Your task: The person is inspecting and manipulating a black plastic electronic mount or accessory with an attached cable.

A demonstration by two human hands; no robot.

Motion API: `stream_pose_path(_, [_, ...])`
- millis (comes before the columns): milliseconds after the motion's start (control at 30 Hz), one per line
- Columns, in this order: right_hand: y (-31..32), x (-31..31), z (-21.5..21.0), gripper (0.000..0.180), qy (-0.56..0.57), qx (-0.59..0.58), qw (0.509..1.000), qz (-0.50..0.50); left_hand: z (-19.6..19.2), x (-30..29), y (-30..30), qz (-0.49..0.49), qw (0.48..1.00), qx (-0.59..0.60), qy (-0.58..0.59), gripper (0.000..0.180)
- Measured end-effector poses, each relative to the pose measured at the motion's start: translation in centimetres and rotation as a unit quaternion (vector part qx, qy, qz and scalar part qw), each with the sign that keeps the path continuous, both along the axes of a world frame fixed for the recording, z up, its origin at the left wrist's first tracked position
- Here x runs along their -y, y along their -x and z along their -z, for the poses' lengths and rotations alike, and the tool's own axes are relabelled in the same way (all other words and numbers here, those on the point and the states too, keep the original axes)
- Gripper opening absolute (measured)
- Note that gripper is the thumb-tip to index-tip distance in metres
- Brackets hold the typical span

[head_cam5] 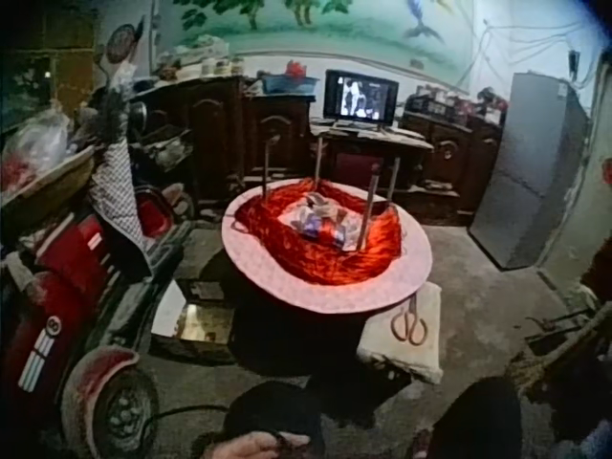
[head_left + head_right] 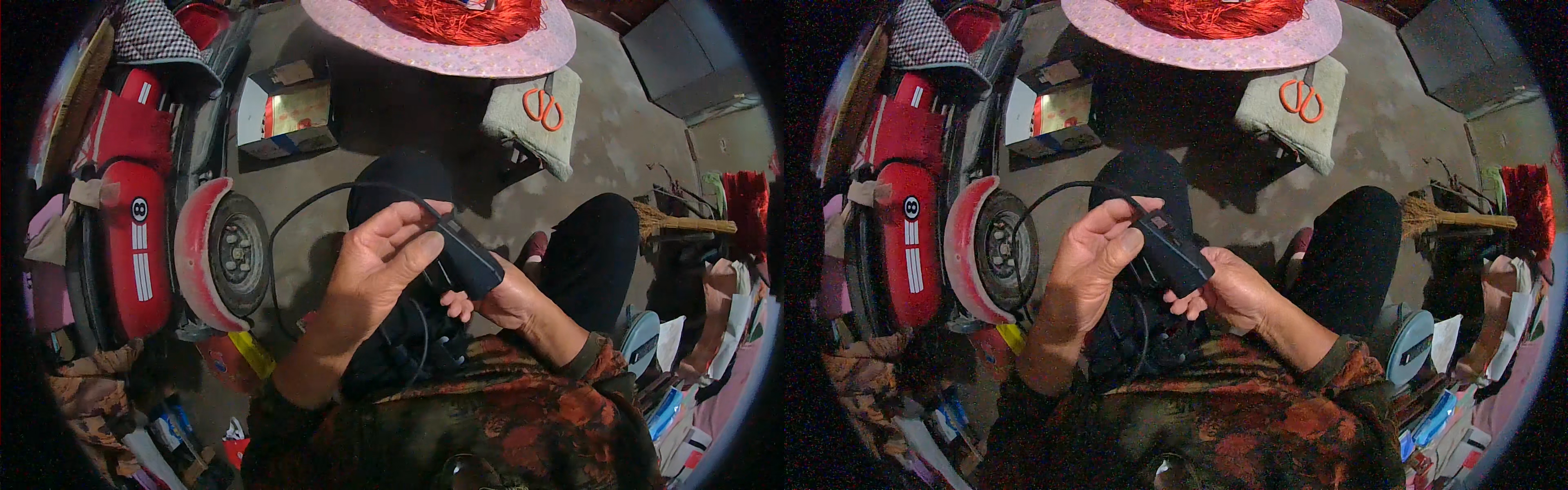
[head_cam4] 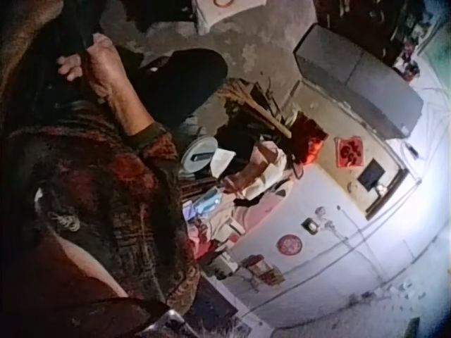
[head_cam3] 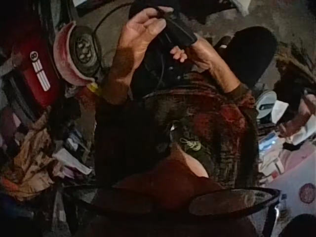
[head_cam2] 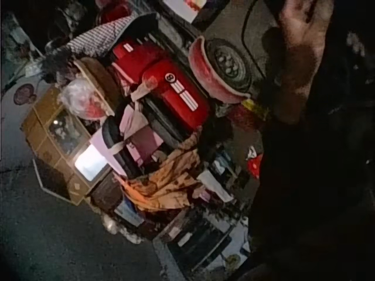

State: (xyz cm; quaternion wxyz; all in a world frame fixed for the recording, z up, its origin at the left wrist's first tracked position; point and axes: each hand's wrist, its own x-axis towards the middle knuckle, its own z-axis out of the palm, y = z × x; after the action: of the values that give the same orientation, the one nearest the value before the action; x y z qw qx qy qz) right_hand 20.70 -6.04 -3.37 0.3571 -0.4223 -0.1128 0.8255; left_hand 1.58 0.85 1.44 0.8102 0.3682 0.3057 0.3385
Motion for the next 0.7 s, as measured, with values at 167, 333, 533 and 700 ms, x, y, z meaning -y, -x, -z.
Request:
stream_pose_path(167, [0.1,-0.1,0.4,0.038,-0.02,0.007,1.0,-0.001,0.4,0.1,0.1,0.0,1.0,-0.001,-0.026,0.046])
stream_pose_path(333, [-0.4,-0.1,1.0,0.032,-0.037,0.0,0.999,-0.009,0.5,-0.1,0.5,0.018,1.0,-0.001,-0.025,0.048])
stream_pose_path(533, [-0.1,-0.1,0.5,0.05,-0.077,0.023,0.997,-0.004,0.4,-0.1,1.3,0.034,0.999,0.015,-0.002,0.056])
stream_pose_path(700, [-0.8,-0.5,-0.4,0.054,-0.088,0.074,0.99,-0.078,0.4,-0.2,2.3,0.046,0.997,0.046,0.029,0.058])
